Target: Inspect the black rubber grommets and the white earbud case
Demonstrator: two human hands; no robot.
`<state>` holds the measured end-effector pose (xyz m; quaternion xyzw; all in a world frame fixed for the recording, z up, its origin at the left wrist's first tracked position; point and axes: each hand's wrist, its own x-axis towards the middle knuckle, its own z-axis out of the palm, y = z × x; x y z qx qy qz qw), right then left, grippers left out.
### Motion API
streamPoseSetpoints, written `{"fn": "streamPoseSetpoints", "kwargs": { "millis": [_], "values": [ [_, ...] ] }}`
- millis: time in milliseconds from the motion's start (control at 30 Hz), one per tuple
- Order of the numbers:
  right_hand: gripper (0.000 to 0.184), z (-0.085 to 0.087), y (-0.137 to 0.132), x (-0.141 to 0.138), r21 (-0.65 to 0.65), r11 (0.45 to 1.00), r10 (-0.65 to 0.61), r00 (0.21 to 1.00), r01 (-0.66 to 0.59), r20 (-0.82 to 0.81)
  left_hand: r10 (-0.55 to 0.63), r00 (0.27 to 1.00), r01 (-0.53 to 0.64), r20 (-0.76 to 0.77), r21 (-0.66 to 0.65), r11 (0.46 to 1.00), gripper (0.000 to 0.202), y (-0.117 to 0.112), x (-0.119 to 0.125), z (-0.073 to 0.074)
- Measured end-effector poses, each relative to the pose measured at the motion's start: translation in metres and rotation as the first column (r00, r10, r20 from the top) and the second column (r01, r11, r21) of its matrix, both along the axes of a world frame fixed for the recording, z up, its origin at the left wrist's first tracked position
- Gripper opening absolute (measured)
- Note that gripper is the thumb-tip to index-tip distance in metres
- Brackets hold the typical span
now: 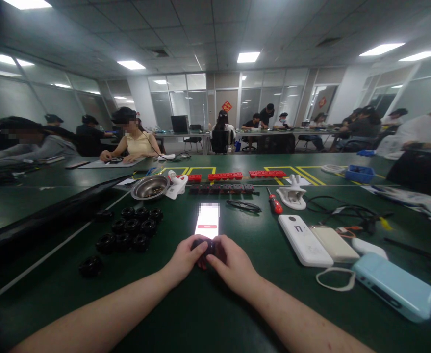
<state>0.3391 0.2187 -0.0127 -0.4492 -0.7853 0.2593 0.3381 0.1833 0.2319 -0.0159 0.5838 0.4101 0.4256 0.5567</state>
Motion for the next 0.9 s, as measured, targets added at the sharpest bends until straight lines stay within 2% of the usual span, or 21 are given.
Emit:
{"fn": "streamPoseSetpoints", "kwargs": {
  "millis": [200,267,433,733,867,900],
  "values": [
    [0.024,-0.0009,0.0027,0.0014,-0.017,0.996,-0.089,0.996,0.089,0.027,0.014,1.000,-0.014,-0.013,0.010,1.000,0.031,-0.0022,0.0006,0.0040],
    [0.026,-0.0022,0.0050,0.0013,-0.030,0.997,-0.072,0.996,0.074,0.043,0.010,1.000,-0.010,-0.017,0.001,1.000,0.032,-0.0014,0.0007,0.0026],
    [0.015,-0.0015,0.0039,0.0008,-0.008,0.999,-0.035,0.999,0.035,0.004,0.000,1.000,0.000,-0.012,-0.010,1.000,0.035,0.0031,0.0010,-0.0041],
    [0.029,-0.0013,0.0054,0.0012,-0.011,0.997,-0.073,0.996,0.074,0.046,-0.010,1.000,0.010,-0.003,0.021,1.000,0.032,-0.0014,0.0004,-0.0003],
    [0.015,-0.0021,0.0050,0.0010,0.014,0.999,-0.048,0.999,0.047,0.026,0.009,1.000,-0.009,0.020,-0.021,1.000,0.034,0.0036,0.0013,-0.0044],
    [0.016,-0.0020,0.0041,0.0010,0.030,0.999,-0.030,0.999,0.030,0.012,0.017,0.999,-0.016,0.027,-0.031,0.999,0.035,0.0047,0.0015,-0.0054]
  ]
}}
